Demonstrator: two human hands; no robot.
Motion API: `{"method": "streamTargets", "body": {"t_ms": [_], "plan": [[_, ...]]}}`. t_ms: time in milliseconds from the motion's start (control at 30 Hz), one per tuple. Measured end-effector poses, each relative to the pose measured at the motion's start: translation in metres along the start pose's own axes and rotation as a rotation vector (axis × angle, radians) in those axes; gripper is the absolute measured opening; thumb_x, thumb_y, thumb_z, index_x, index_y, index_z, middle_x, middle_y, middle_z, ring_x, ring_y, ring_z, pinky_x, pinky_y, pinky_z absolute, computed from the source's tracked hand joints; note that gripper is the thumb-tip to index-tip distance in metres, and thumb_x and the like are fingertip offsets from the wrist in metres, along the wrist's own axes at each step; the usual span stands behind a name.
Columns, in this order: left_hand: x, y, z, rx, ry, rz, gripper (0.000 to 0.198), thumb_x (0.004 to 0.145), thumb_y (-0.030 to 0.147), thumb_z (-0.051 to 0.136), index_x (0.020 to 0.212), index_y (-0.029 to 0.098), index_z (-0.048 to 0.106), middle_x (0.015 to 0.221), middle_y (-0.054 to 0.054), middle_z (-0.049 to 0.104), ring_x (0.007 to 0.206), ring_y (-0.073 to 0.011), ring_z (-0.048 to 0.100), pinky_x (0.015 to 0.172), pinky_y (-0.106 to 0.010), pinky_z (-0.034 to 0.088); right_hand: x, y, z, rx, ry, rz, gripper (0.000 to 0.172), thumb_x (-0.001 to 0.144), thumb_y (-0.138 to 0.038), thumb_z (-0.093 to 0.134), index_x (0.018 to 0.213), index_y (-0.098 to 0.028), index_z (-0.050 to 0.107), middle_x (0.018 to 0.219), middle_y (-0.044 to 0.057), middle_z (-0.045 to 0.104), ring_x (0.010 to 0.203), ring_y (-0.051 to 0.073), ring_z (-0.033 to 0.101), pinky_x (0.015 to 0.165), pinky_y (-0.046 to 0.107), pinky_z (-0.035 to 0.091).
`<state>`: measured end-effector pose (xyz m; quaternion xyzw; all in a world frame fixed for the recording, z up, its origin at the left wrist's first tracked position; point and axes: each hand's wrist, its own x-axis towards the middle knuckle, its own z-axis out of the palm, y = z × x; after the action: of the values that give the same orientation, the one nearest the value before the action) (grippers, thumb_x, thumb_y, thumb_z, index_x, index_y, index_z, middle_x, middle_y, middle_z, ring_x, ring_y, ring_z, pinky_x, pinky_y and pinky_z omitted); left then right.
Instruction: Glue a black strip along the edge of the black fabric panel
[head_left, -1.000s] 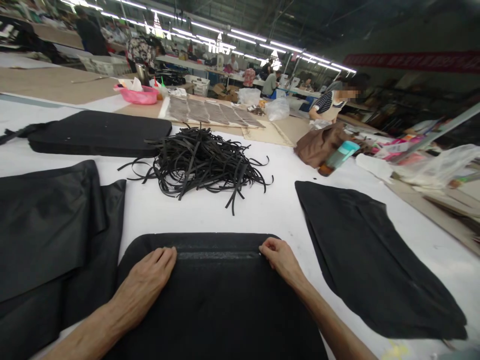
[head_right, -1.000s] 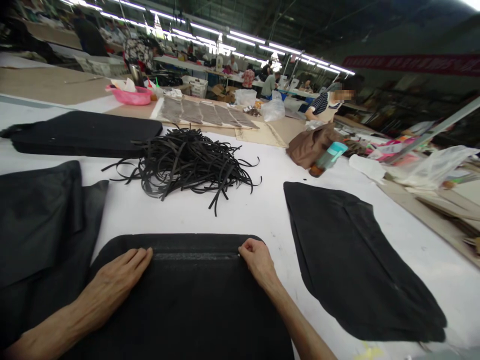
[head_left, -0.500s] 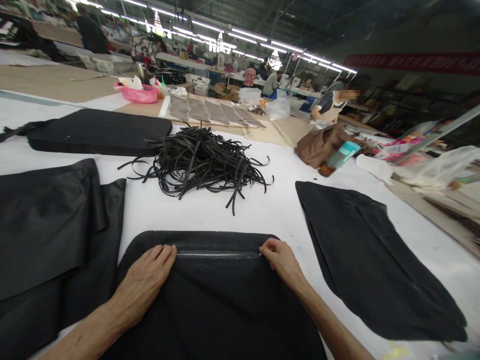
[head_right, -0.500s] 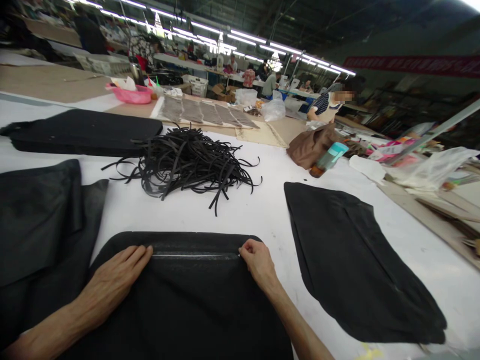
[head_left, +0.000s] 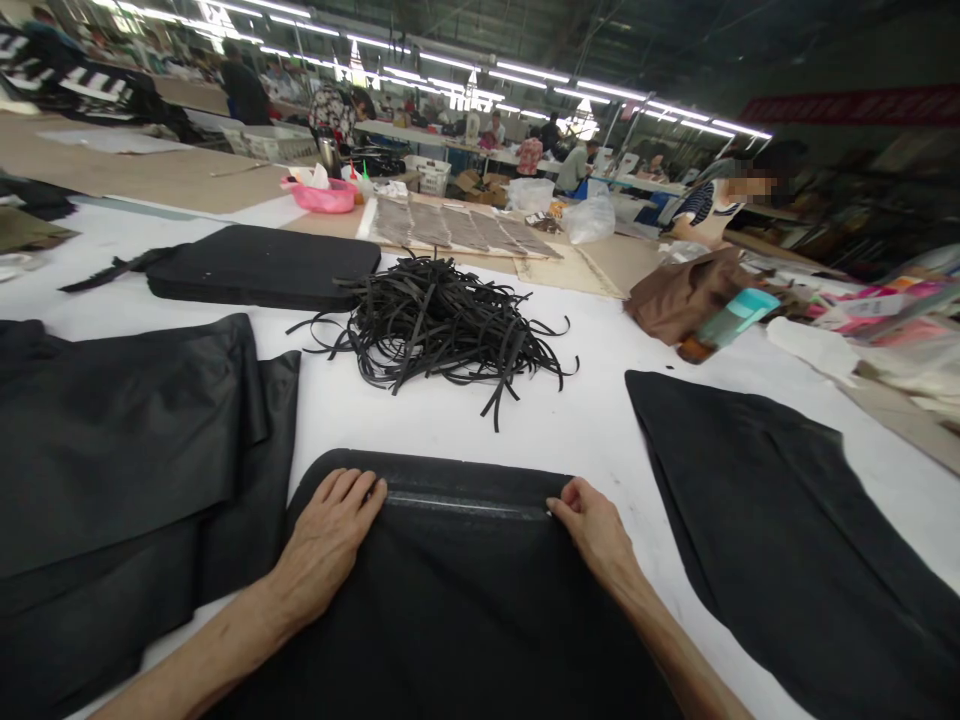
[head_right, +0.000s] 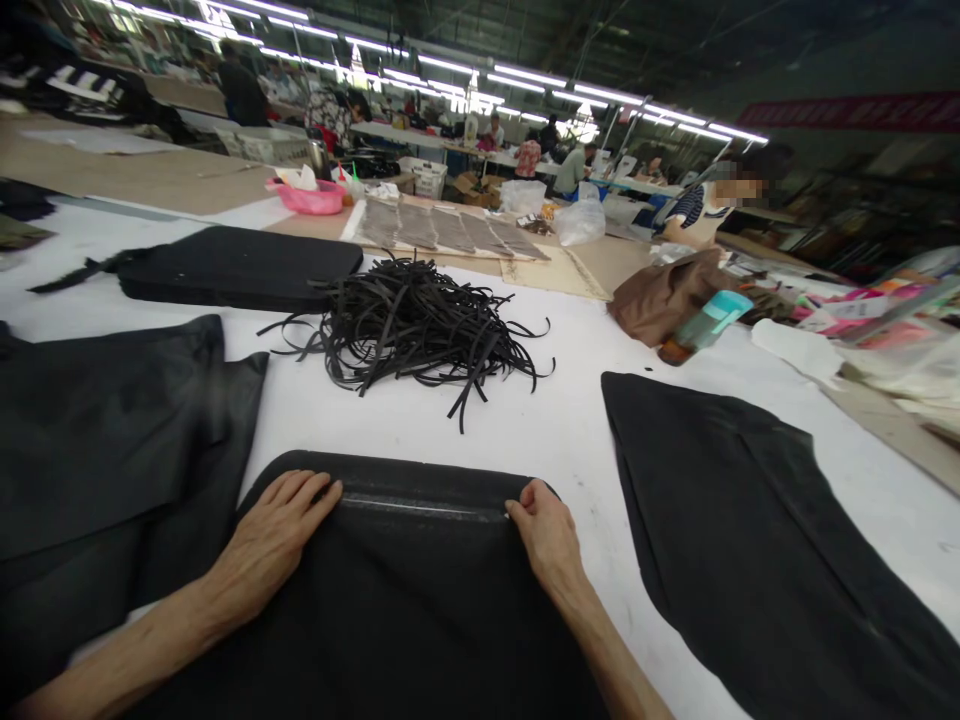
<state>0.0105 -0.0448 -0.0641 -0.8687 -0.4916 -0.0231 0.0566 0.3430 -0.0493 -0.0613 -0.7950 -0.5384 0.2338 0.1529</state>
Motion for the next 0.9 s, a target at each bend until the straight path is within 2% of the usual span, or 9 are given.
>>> {"method": "streamTargets", "body": {"t_ms": [167, 300, 700, 833, 900], "plan": [[-0.005, -0.002, 0.008, -0.050, 0.094, -0.059, 0.056, 0.072, -0.006, 0.034, 0.118, 0.018, 0.056, 0.117, -0.011, 0.054, 0.109, -0.0264, 0.045, 0.094, -0.041, 0.040, 0.005, 0.002, 0.000, 0.011, 0.000, -0.024, 0.017, 0.073, -0.033, 0.052, 0.062, -0.022, 0.047, 0.055, -0.004, 0.050, 0.056, 0.014, 0.048, 0.051, 0.025, 0.030], [-0.006, -0.004, 0.015, -0.057, 0.134, -0.051, 0.056, 0.071, -0.007, 0.035, 0.118, 0.016, 0.056, 0.119, -0.012, 0.052, 0.111, -0.0274, 0.043, 0.096, -0.043, 0.039, 0.007, 0.002, 0.001, -0.005, 0.034, -0.036, 0.016, 0.074, -0.032, 0.051, 0.063, -0.022, 0.047, 0.055, -0.004, 0.050, 0.056, 0.014, 0.049, 0.052, 0.025, 0.030], [-0.015, 0.000, 0.017, -0.038, 0.150, -0.075, 0.051, 0.077, -0.002, 0.034, 0.122, 0.013, 0.051, 0.122, -0.011, 0.052, 0.115, -0.0260, 0.042, 0.100, -0.042, 0.035, -0.008, 0.009, 0.007, -0.062, 0.107, -0.119, 0.015, 0.080, -0.032, 0.043, 0.068, -0.023, 0.045, 0.059, -0.002, 0.050, 0.058, 0.016, 0.047, 0.054, 0.028, 0.030], [-0.018, -0.004, 0.023, -0.041, 0.165, -0.103, 0.048, 0.078, 0.000, 0.033, 0.123, 0.007, 0.049, 0.122, -0.013, 0.052, 0.115, -0.0262, 0.044, 0.099, -0.040, 0.037, -0.012, 0.016, 0.006, 0.111, 0.113, -0.160, 0.015, 0.081, -0.034, 0.042, 0.079, -0.022, 0.050, 0.067, -0.001, 0.057, 0.062, 0.017, 0.053, 0.058, 0.028, 0.038], [-0.018, -0.003, 0.019, -0.053, 0.184, -0.112, 0.046, 0.080, 0.001, 0.032, 0.123, 0.007, 0.048, 0.124, -0.015, 0.051, 0.116, -0.0265, 0.044, 0.100, -0.041, 0.036, -0.012, 0.020, 0.003, 0.225, 0.130, -0.174, 0.020, 0.082, -0.035, 0.040, 0.088, -0.021, 0.053, 0.074, 0.001, 0.061, 0.066, 0.017, 0.057, 0.061, 0.029, 0.042]]}}
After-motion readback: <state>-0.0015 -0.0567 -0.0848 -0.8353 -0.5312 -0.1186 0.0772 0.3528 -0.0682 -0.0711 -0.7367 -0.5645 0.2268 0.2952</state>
